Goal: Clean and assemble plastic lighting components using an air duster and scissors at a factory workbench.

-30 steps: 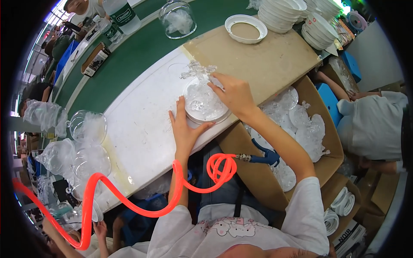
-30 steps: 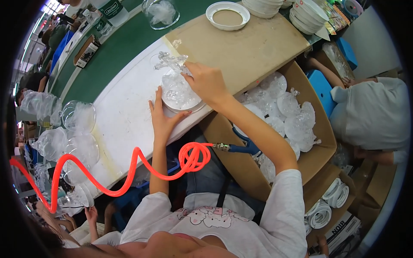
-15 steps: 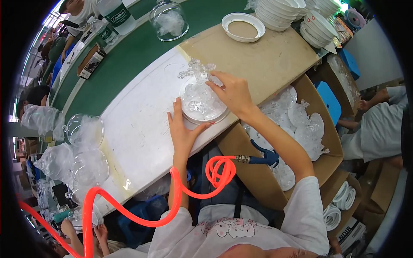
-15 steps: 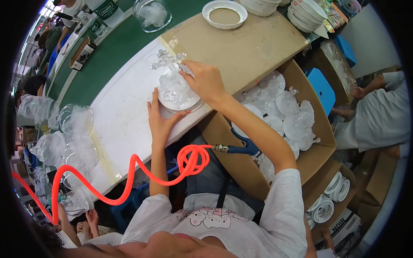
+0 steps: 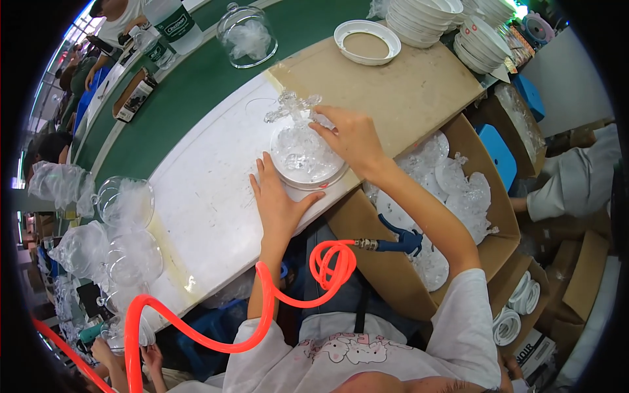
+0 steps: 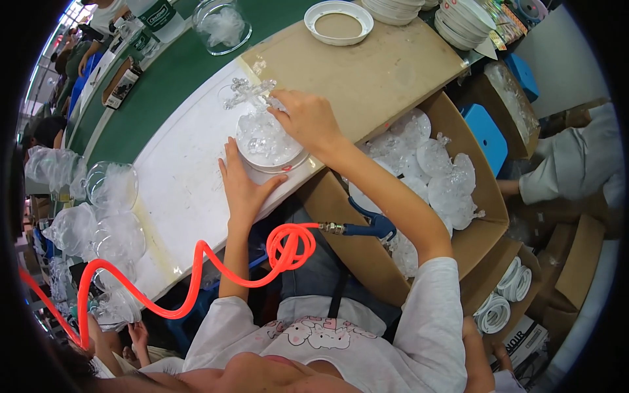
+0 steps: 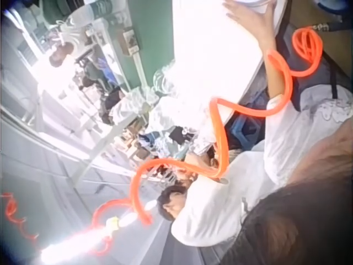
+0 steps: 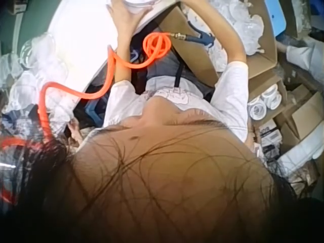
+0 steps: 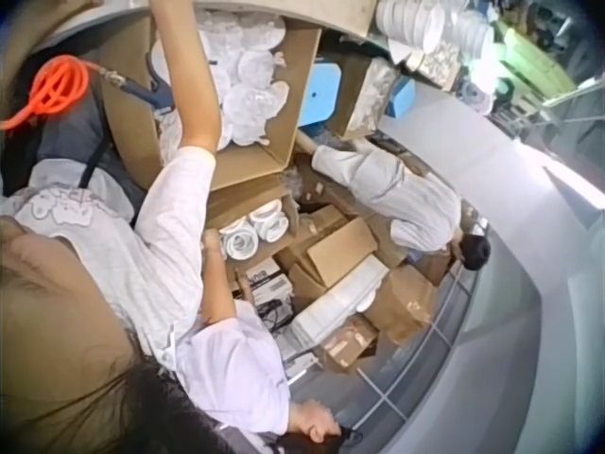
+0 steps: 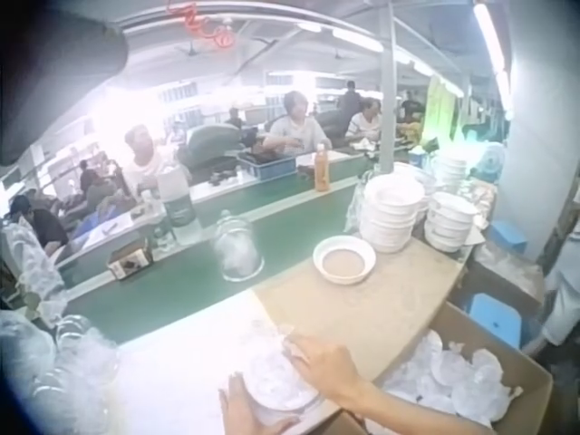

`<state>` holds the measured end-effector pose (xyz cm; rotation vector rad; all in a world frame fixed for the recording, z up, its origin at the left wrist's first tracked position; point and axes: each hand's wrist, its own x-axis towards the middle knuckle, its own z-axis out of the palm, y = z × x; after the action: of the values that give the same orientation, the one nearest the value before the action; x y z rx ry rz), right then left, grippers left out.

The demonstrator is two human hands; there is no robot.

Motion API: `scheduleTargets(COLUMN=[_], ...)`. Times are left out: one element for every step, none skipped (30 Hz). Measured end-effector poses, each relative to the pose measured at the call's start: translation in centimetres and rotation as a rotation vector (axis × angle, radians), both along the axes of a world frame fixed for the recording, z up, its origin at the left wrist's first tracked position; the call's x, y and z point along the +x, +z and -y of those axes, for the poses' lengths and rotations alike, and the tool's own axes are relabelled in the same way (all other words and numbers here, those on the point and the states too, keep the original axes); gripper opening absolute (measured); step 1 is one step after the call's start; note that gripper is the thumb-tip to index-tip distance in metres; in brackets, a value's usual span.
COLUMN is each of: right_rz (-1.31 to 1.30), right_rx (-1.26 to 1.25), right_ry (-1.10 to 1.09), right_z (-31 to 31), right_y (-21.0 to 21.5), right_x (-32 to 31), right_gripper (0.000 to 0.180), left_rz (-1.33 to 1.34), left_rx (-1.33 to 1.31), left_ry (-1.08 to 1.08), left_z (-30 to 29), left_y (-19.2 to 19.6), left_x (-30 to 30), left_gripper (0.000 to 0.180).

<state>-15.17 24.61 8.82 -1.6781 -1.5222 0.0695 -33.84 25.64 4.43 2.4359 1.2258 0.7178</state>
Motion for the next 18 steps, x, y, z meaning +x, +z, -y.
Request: scheduleTargets(right_rz=[0.002, 0.01, 0.016, 0.015, 0.009, 0.003, 0.003, 0.049, 0.094, 0.093, 0.111, 0.128, 0.126, 0.127, 0.129, 0.129, 0.0, -0.129], right_rx=[-0.004, 0.006, 0.021, 0.022, 0.034, 0.043, 0.042, 0.052, 0.063, 0.065, 0.069, 0.072, 0.073, 0.065, 0.055, 0.055, 0.037, 0.023], right_ry=[-0.001, 0.002, 0.009, 0.01, 0.018, 0.025, 0.024, 0.014, 0.005, 0.004, 0.005, 0.006, 0.007, 0.012, 0.017, 0.019, 0.015, 0.014], right_z=[0.0, 0.0, -0.1, -0.1, -0.1, 0.0, 0.0, 0.0, 0.0, 0.0, -0.1, -0.1, -0.2, -0.2, -0.1, -0.1, 0.0, -0.1], right_y=[-0.2, -0.4, -0.5, -0.6, -0.7, -0.8, -0.8, -0.8, -0.8, -0.7, -0.7, -0.6, -0.6, -0.5, -0.4, -0.4, -0.3, -0.1], right_x=[0.1, 0.3, 0.3, 0.3, 0.3, 0.4, 0.5, 0.5, 0.5, 0.5, 0.5, 0.4, 0.3, 0.2, 0.2, 0.2, 0.1, 0.0], right_gripper=[0.028, 0.028, 0.028, 0.028, 0.028, 0.027, 0.027, 0.027, 0.027, 0.027, 0.026, 0.026, 0.026, 0.026, 0.027, 0.027, 0.027, 0.028], left_rz=[0.041, 0.082, 0.081, 0.085, 0.089, 0.088, 0.099, 0.11, 0.109, 0.105, 0.101, 0.1, 0.122, 0.145, 0.145, 0.193, 0.242, 0.242], left_rx=[-0.005, -0.01, -0.009, -0.001, 0.008, 0.007, 0.025, 0.044, 0.045, 0.044, 0.043, 0.044, 0.085, 0.127, 0.127, 0.147, 0.168, 0.175], left_ry=[-0.004, -0.008, -0.007, 0.005, 0.017, 0.016, 0.007, -0.001, -0.002, 0.001, 0.006, 0.006, 0.026, 0.047, 0.048, 0.031, 0.014, 0.018], left_z=[0.2, 0.3, 0.2, 0.2, 0.1, 0.1, 0.0, 0.0, 0.0, 0.0, 0.0, 0.1, 0.3, 0.5, 0.7, 1.1, 1.4, 1.6], left_y=[0.1, 0.2, 0.1, -0.1, -0.2, -0.5, -0.7, -0.8, -0.7, -0.6, -0.5, -0.5, -0.4, -0.4, -0.5, -0.6, -0.7, -0.6], left_x=[0.3, 0.6, 0.6, 0.7, 0.7, 0.7, 0.6, 0.6, 0.6, 0.7, 0.7, 0.7, 0.8, 0.7, 0.6, 0.4, 0.1, -0.2], left_gripper=[0.113, 0.113, 0.113, 0.111, 0.109, 0.109, 0.107, 0.104, 0.104, 0.103, 0.102, 0.102, 0.097, 0.091, 0.091, 0.085, 0.079, 0.079])
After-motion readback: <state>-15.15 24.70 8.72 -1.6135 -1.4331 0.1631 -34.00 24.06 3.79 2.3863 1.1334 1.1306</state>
